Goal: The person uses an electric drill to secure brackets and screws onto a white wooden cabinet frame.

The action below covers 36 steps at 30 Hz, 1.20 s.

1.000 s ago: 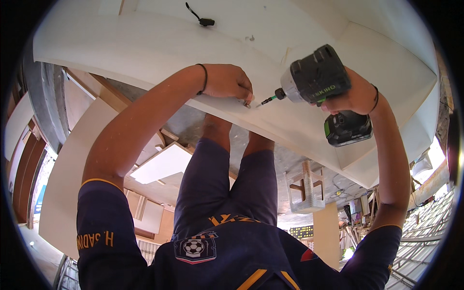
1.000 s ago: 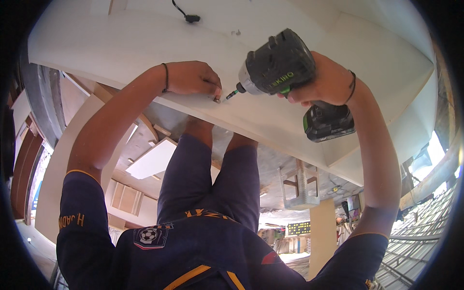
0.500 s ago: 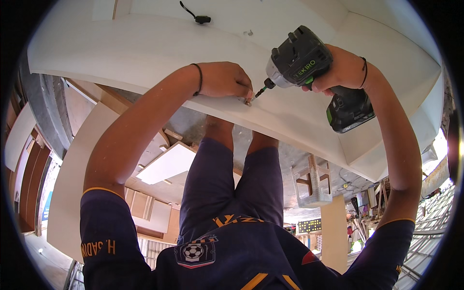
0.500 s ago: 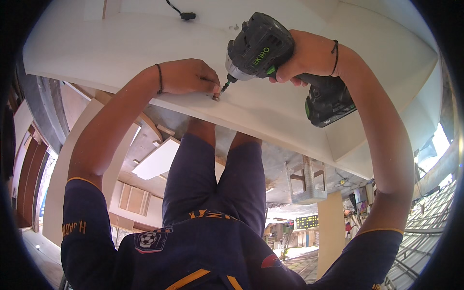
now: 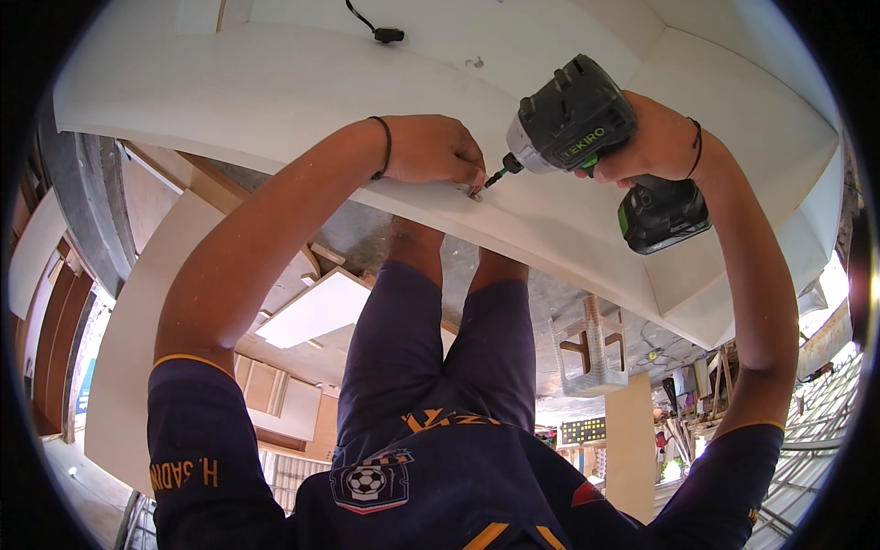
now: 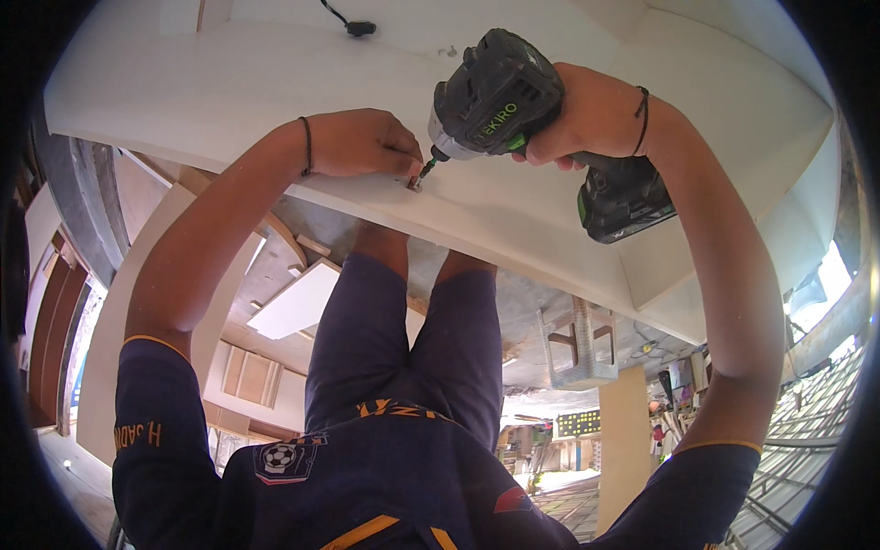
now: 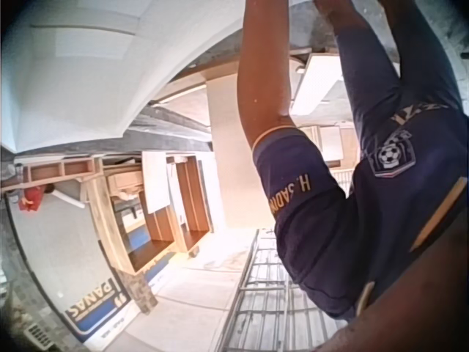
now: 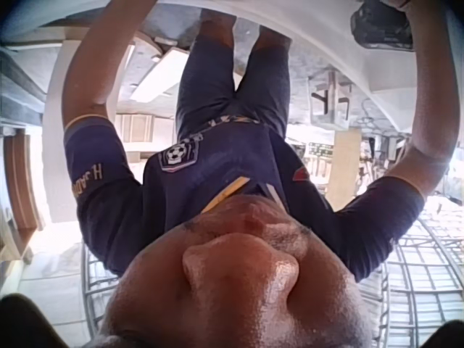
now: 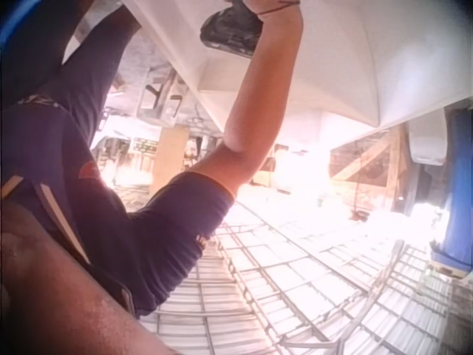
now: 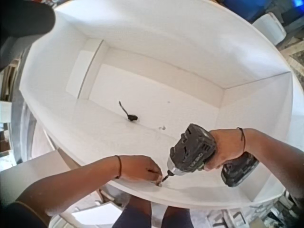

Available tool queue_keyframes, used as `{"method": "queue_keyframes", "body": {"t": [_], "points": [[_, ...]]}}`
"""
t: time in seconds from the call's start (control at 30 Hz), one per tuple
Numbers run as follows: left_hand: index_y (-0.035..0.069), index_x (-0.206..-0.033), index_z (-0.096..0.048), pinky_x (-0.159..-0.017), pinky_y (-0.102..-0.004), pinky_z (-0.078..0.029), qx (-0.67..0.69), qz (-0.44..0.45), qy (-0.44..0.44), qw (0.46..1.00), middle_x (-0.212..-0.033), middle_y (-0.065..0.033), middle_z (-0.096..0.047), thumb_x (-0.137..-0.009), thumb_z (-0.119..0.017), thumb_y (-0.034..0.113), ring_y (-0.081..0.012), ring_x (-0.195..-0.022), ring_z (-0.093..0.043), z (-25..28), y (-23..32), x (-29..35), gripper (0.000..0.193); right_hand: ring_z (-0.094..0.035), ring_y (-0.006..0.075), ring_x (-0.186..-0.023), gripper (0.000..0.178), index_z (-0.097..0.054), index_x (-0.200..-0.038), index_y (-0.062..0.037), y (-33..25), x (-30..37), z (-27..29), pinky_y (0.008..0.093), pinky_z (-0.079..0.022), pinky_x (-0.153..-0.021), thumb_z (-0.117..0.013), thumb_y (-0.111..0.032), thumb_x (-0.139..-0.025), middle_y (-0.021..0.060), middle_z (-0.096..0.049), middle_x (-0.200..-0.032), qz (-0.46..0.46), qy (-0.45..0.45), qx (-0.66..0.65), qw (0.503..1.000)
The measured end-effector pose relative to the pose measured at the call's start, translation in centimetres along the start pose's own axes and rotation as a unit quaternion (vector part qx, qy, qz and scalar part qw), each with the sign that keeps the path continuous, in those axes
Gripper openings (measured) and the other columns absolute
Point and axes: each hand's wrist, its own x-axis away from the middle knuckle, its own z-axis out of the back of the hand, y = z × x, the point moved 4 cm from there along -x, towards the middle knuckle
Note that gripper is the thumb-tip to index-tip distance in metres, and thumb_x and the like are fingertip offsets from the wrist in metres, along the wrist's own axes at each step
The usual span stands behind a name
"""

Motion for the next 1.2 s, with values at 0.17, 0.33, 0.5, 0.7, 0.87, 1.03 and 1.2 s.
{"method": "queue_keyframes", "body": {"t": [0.17, 0.33, 0.5, 0.7, 0.87, 1.03, 1.2], "points": [[0.005, -0.101, -0.072, -0.084, -0.0332, -0.048, 0.002, 0.003, -0.002, 1.000, -0.095, -0.0110, -0.071, -0.086, -0.059, 0.033, -0.0233, -0.088, -0.064, -0.1, 0.1, 0.0, 0.035, -0.056, 0.0125, -0.054, 0.025, -0.066, -0.087, -0.0021, 0.3, 0.2, -0.1, 0.0281, -0.048, -0.052, -0.069, -0.011, -0.063, 0.0037, -0.066, -0.073, 0.006, 0.007, -0.006, 1.000], [0.012, -0.105, -0.073, -0.090, -0.0353, -0.045, 0.003, 0.033, -0.019, 0.999, -0.105, -0.0090, -0.070, -0.085, -0.060, 0.038, -0.0243, -0.099, -0.063, -0.1, 0.2, -0.1, 0.036, -0.057, 0.0127, -0.055, 0.026, -0.067, -0.088, -0.0022, 0.8, 0.1, -0.2, 0.0280, -0.049, -0.053, -0.070, -0.011, -0.064, 0.0038, -0.066, -0.074, 0.008, 0.014, -0.008, 1.000], [0.012, -0.105, -0.073, -0.090, -0.0354, -0.045, 0.005, 0.038, -0.016, 0.999, -0.104, -0.0092, -0.070, -0.085, -0.060, 0.039, -0.0247, -0.098, -0.063, -0.1, 0.3, -0.1, 0.036, -0.060, 0.0115, -0.064, 0.037, -0.064, -0.100, -0.0023, 1.2, -0.1, -0.1, 0.0272, -0.054, -0.057, -0.069, -0.005, -0.063, 0.0046, -0.068, -0.081, -0.027, -0.012, 0.009, 1.000], [0.012, -0.105, -0.073, -0.091, -0.0358, -0.045, -0.003, 0.037, -0.017, 0.999, -0.105, -0.0091, -0.069, -0.085, -0.060, 0.039, -0.0253, -0.099, -0.062, -0.2, 0.3, -0.2, 0.036, -0.056, 0.0126, -0.053, 0.027, -0.068, -0.089, -0.0017, 1.1, 0.1, -0.4, 0.0280, -0.049, -0.053, -0.069, -0.012, -0.064, 0.0039, -0.066, -0.072, -0.001, 0.013, -0.001, 1.000], [0.012, -0.105, -0.073, -0.091, -0.0361, -0.045, -0.003, 0.037, -0.022, 0.999, -0.106, -0.0097, -0.069, -0.085, -0.059, 0.039, -0.0256, -0.100, -0.062, -0.3, 0.3, -0.3, 0.036, -0.056, 0.0124, -0.053, 0.027, -0.067, -0.089, -0.0014, 1.4, 0.1, -0.3, 0.0280, -0.048, -0.052, -0.068, -0.011, -0.063, 0.0038, -0.065, -0.072, 0.008, 0.001, -0.015, 1.000], [0.012, -0.105, -0.073, -0.092, -0.0361, -0.045, -0.003, 0.034, -0.019, 0.999, -0.107, -0.0097, -0.069, -0.085, -0.059, 0.039, -0.0257, -0.101, -0.062, -0.4, 0.1, -0.5, 0.036, -0.056, 0.0122, -0.054, 0.029, -0.066, -0.091, -0.0013, 1.6, 0.0, -0.4, 0.0278, -0.048, -0.052, -0.068, -0.009, -0.063, 0.0038, -0.066, -0.074, 0.006, -0.001, -0.030, 1.000], [0.012, -0.105, -0.073, -0.091, -0.0358, -0.045, 0.004, 0.038, -0.020, 0.999, -0.106, -0.0097, -0.069, -0.086, -0.060, 0.038, -0.0253, -0.100, -0.062, -0.5, 0.1, -0.5, 0.035, -0.056, 0.0121, -0.053, 0.028, -0.066, -0.091, -0.0016, 1.6, 0.1, -0.4, 0.0277, -0.048, -0.051, -0.069, -0.008, -0.063, 0.0039, -0.066, -0.074, 0.004, -0.004, -0.030, 1.000]]}}
